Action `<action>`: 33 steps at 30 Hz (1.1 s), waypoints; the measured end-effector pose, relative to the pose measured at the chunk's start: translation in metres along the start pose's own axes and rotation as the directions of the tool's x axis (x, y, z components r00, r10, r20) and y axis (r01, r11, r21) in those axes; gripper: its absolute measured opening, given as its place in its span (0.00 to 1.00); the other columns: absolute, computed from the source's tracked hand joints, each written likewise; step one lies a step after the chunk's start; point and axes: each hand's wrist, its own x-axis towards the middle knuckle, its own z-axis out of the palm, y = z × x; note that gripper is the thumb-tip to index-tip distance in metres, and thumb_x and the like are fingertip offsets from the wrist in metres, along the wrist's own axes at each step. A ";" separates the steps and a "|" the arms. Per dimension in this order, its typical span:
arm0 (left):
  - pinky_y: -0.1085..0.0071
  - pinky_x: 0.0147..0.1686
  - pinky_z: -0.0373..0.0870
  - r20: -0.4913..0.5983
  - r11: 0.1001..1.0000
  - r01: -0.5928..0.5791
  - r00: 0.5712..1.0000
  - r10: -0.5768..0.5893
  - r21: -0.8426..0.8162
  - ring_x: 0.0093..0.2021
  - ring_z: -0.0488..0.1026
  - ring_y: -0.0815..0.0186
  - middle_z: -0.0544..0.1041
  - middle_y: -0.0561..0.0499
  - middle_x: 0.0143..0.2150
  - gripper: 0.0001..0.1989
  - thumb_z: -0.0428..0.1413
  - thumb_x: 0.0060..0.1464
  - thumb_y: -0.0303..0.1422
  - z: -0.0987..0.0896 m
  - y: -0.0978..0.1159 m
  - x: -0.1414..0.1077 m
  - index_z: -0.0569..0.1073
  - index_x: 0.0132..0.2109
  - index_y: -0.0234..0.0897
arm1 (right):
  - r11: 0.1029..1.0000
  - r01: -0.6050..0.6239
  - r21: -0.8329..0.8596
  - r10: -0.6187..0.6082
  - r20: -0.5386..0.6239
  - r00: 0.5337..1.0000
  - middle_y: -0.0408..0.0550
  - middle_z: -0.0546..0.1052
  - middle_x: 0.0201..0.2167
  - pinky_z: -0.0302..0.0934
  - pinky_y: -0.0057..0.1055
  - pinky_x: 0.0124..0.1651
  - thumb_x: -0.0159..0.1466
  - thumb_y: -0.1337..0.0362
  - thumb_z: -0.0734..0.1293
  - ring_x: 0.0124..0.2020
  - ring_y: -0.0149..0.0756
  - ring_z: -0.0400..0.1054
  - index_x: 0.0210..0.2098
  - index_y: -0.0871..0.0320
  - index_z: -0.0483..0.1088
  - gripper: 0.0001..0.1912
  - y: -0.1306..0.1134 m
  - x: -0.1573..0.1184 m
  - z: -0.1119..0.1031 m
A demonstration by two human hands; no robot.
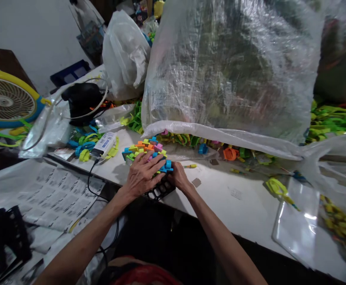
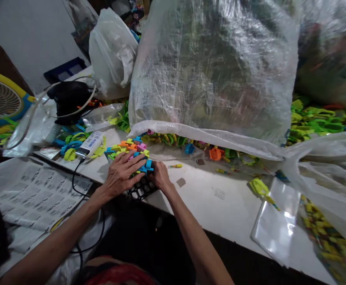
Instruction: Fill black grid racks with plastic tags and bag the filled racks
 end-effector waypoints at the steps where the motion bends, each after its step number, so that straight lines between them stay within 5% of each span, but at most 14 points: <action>1: 0.56 0.57 0.58 0.003 1.000 -0.003 1.000 0.003 0.003 0.58 0.66 0.55 0.74 0.51 0.55 0.15 0.53 0.59 0.36 0.000 0.000 0.000 0.72 0.52 0.39 | 0.999 -0.018 -0.043 0.019 0.007 1.000 0.42 0.69 0.18 0.52 0.26 0.26 0.46 0.71 0.62 0.22 0.31 0.57 0.24 0.59 0.68 0.05 -0.003 -0.001 0.000; 5: 0.57 0.56 0.60 -0.031 0.999 0.032 0.999 -0.032 -0.003 0.57 0.67 0.57 0.75 0.50 0.54 0.15 0.53 0.59 0.35 0.004 0.000 0.000 0.72 0.52 0.39 | 0.991 -0.061 -0.118 0.072 0.087 0.994 0.45 0.75 0.26 0.56 0.26 0.30 0.51 0.71 0.64 0.26 0.33 0.65 0.33 0.60 0.73 0.10 -0.005 -0.004 -0.017; 9: 0.55 0.56 0.59 -0.074 0.997 0.075 0.995 -0.072 0.034 0.57 0.67 0.55 0.75 0.49 0.54 0.16 0.53 0.59 0.34 -0.001 0.004 0.001 0.71 0.54 0.39 | 0.866 -0.121 -0.486 0.156 0.032 0.987 0.54 0.74 0.45 0.58 0.30 0.37 0.57 0.74 0.60 0.39 0.39 0.70 0.43 0.59 0.72 0.16 0.009 -0.012 -0.052; 12: 0.48 0.59 0.52 -0.107 0.992 0.105 0.989 -0.098 0.066 0.58 0.66 0.51 0.72 0.45 0.56 0.18 0.54 0.59 0.34 -0.011 0.024 0.005 0.69 0.56 0.39 | 0.748 -0.133 -0.650 0.205 0.036 0.978 0.56 0.74 0.42 0.56 0.30 0.35 0.57 0.77 0.58 0.38 0.40 0.70 0.38 0.60 0.72 0.15 0.023 -0.021 -0.074; 15: 0.47 0.60 0.49 -0.204 0.998 0.048 0.978 -0.053 -0.029 0.60 0.64 0.52 0.72 0.44 0.56 0.16 0.54 0.59 0.32 -0.006 0.061 0.015 0.70 0.54 0.38 | 0.846 -0.269 -0.461 0.229 -0.142 0.963 0.50 0.75 0.31 0.54 0.28 0.31 0.54 0.73 0.60 0.31 0.37 0.68 0.30 0.59 0.69 0.08 0.041 -0.041 -0.085; 18: 0.59 0.57 0.60 -0.093 0.968 -0.019 0.996 -0.004 -0.250 0.59 0.65 0.59 0.73 0.46 0.56 0.14 0.52 0.59 0.29 0.030 0.098 0.034 0.71 0.53 0.38 | 0.935 -0.352 -0.038 0.318 -0.351 0.881 0.43 0.71 0.21 0.55 0.28 0.28 0.51 0.67 0.61 0.25 0.35 0.65 0.27 0.58 0.67 0.04 0.064 -0.073 -0.088; 21: 0.62 0.54 0.65 0.285 0.923 0.207 0.952 -0.114 -0.324 0.56 0.68 0.59 0.73 0.44 0.55 0.15 0.53 0.58 0.29 0.080 0.121 0.061 0.72 0.52 0.36 | 0.919 -0.337 0.206 0.394 -0.428 0.813 0.43 0.72 0.21 0.58 0.29 0.27 0.50 0.60 0.63 0.24 0.35 0.65 0.27 0.58 0.68 0.08 0.082 -0.113 -0.088; 23: 0.62 0.54 0.66 0.369 0.915 0.235 0.924 -0.105 -0.327 0.54 0.69 0.59 0.73 0.44 0.54 0.13 0.53 0.57 0.28 0.107 0.130 0.079 0.73 0.49 0.35 | 0.897 -0.349 0.270 0.435 -0.402 0.806 0.45 0.72 0.20 0.58 0.30 0.27 0.51 0.55 0.65 0.23 0.36 0.65 0.26 0.58 0.70 0.12 0.090 -0.136 -0.091; 28: 0.64 0.54 0.65 0.386 0.914 0.079 0.918 0.088 -0.398 0.54 0.68 0.60 0.73 0.48 0.53 0.12 0.50 0.57 0.26 0.146 0.163 0.117 0.73 0.46 0.38 | 0.879 -0.374 0.294 0.470 -0.417 0.778 0.47 0.74 0.23 0.60 0.31 0.28 0.54 0.51 0.64 0.21 0.35 0.65 0.38 0.62 0.75 0.21 0.096 -0.173 -0.101; 33: 0.57 0.59 0.57 0.379 0.898 -0.010 0.904 0.195 -0.440 0.59 0.62 0.57 0.67 0.45 0.59 0.17 0.48 0.57 0.24 0.173 0.206 0.145 0.69 0.53 0.38 | 0.916 -0.386 0.113 0.385 -0.519 0.763 0.50 0.73 0.25 0.60 0.30 0.29 0.57 0.49 0.62 0.25 0.35 0.66 0.28 0.59 0.76 0.20 0.109 -0.198 -0.127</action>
